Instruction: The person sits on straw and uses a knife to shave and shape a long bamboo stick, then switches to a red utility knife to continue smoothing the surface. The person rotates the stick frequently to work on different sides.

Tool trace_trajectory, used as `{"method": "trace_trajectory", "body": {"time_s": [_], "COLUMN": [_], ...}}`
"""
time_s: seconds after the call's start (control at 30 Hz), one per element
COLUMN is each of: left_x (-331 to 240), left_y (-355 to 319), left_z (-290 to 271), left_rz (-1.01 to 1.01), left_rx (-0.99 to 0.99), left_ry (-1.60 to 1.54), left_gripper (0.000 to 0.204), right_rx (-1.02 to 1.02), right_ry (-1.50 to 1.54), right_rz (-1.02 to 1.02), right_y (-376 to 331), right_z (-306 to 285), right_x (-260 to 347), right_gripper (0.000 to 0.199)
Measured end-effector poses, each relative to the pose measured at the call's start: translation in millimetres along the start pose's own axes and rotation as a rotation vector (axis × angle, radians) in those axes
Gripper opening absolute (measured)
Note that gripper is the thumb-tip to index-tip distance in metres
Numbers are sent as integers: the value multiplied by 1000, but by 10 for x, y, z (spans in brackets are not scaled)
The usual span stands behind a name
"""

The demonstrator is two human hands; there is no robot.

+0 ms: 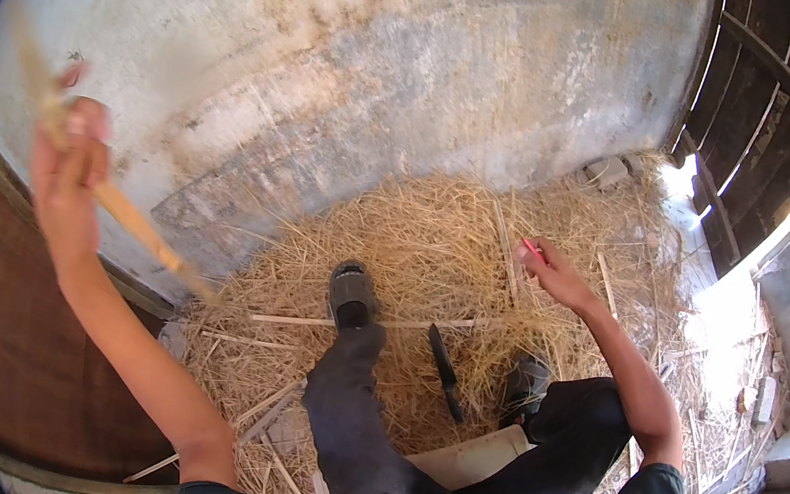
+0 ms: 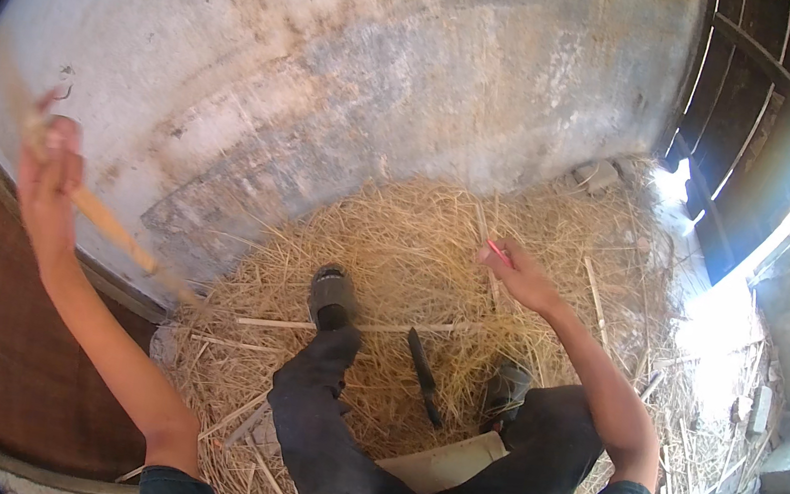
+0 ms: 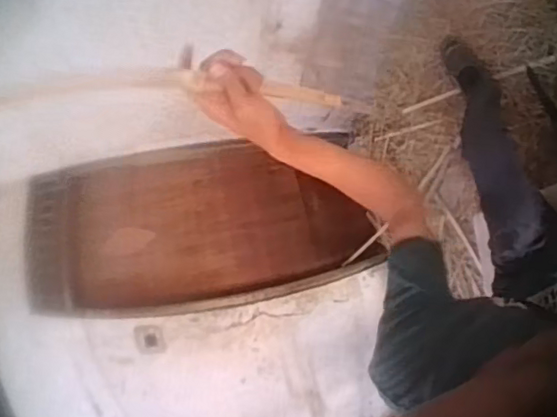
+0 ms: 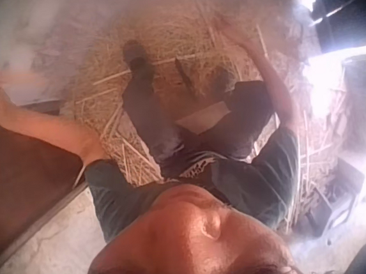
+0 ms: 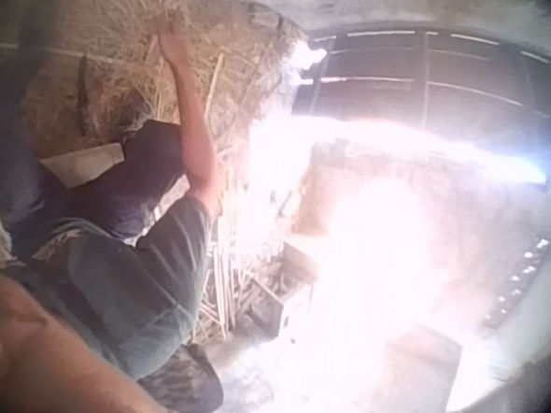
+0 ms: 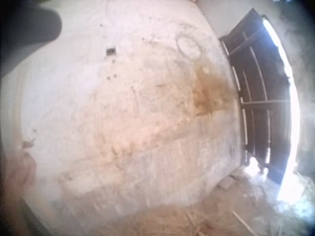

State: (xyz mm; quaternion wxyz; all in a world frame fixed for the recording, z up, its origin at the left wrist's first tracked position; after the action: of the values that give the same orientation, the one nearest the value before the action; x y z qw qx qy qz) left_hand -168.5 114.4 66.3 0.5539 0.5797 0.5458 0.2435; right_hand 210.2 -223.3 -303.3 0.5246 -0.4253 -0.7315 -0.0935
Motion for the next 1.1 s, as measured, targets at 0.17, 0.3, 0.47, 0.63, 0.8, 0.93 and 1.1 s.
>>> {"method": "trace_trajectory", "body": {"time_s": [0.17, 0.3, 0.47, 0.63, 0.8, 0.93, 1.1], "left_x": [-223, -532, -792, -971, -1046, -1062, -1119], "left_y": [-1122, -1876, -2475, -2567, -2591, -2635, -2606], "left_z": [842, 1079, 1460, 1612, 1711, 1789, 1853], "left_rz": [-341, -480, -629, -758, -758, -679, -669], "left_rx": [556, 622, 507, 493, 577, 603, 591], "left_ry": [-54, -224, -448, -450, -410, -331, -209], "left_gripper": [41, 34, 31, 27, 23, 21, 18], "right_rx": [-141, -332, -360, -254, -260, -273, -276], "right_ry": [258, 212, -15, -247, -325, -370, -387], "right_rz": [-97, -369, -641, -813, -868, -876, -869], "right_y": [-354, -800, -1489, -1757, -1781, -1792, -1739], "right_z": [-201, -209, -39, 274, 456, 524, 614], "right_x": [334, 680, 1008, 1102, 1133, 1153, 1109], "right_gripper": [47, 36, 22, 33, 36, 36, 35]}}
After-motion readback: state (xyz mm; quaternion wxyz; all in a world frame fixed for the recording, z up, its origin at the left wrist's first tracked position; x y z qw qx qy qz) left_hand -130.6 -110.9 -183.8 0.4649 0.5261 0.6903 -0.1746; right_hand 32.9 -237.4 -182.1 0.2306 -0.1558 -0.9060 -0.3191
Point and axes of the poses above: each hand's wrist, its own y-axis towards the middle knuckle, its own z-axis out of the palm, x = y × z, the point moved 2 cm from there along y, towards the middle knuckle, and after that the axes turned 15 degrees about z, right-handed, at the moved point
